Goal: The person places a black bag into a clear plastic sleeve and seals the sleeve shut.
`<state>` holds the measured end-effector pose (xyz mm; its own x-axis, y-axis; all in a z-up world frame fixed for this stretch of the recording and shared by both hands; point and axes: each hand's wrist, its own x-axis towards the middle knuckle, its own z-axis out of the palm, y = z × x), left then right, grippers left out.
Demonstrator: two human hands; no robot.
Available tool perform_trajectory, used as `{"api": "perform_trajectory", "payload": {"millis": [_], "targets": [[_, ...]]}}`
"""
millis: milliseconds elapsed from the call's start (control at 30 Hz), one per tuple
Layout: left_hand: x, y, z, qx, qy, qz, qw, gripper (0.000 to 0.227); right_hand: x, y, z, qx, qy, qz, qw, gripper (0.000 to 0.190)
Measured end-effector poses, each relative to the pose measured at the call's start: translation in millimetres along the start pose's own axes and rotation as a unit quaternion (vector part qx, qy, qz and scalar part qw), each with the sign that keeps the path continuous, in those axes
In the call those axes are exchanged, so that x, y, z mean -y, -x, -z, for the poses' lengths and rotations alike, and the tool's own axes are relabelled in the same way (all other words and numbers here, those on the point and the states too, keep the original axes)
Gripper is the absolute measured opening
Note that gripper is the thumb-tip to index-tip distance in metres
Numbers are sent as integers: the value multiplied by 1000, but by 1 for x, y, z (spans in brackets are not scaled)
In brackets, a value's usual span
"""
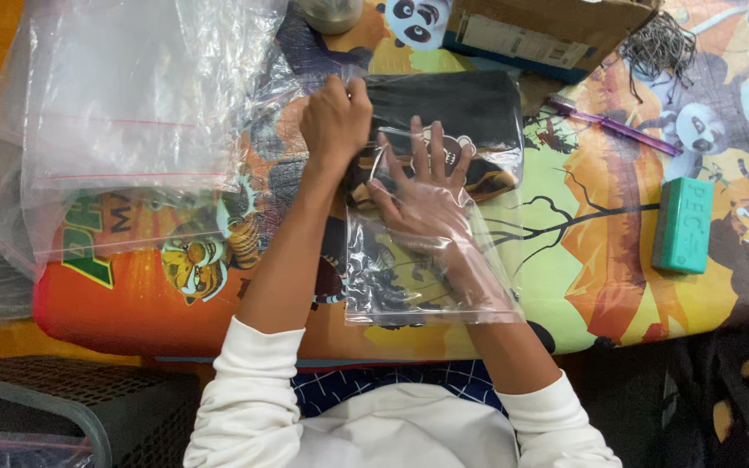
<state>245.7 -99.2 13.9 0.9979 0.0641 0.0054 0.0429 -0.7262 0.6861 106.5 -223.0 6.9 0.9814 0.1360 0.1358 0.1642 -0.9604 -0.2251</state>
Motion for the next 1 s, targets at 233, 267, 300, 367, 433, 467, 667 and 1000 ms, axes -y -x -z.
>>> {"api": "perform_trajectory", "payload": {"millis": [233, 267, 300, 367, 433, 467, 667, 1000], "targets": [[35, -24, -20, -17, -54, -81, 995, 60, 6, -5, 22, 132, -31, -36, 990, 84], [40, -31, -24, -10, -49, -57, 997, 54, 6, -5, 23, 122, -46, -26, 991, 87], [44, -37, -28, -3, -43, -34, 999, 55, 5, -4, 24, 111, -62, -16, 992, 92], [46, -37, -30, -5, -29, -35, 999, 55, 5, 0, 24, 95, -51, -14, 994, 89], [48, -36, -26, -9, -18, -35, 999, 57, 7, 1, 27, 79, -42, -8, 996, 87], [48, -33, -26, -28, 5, -46, 999, 57, 8, 2, 30, 70, -69, -2, 995, 86], [45, -26, -19, -21, 43, -35, 998, 61, -15, 5, -8, 37, -18, 77, 996, 79], [14, 0, 0, -8, -11, 14, 1000, 66, 6, -2, 3, 6, 33, 8, 999, 62]]}}
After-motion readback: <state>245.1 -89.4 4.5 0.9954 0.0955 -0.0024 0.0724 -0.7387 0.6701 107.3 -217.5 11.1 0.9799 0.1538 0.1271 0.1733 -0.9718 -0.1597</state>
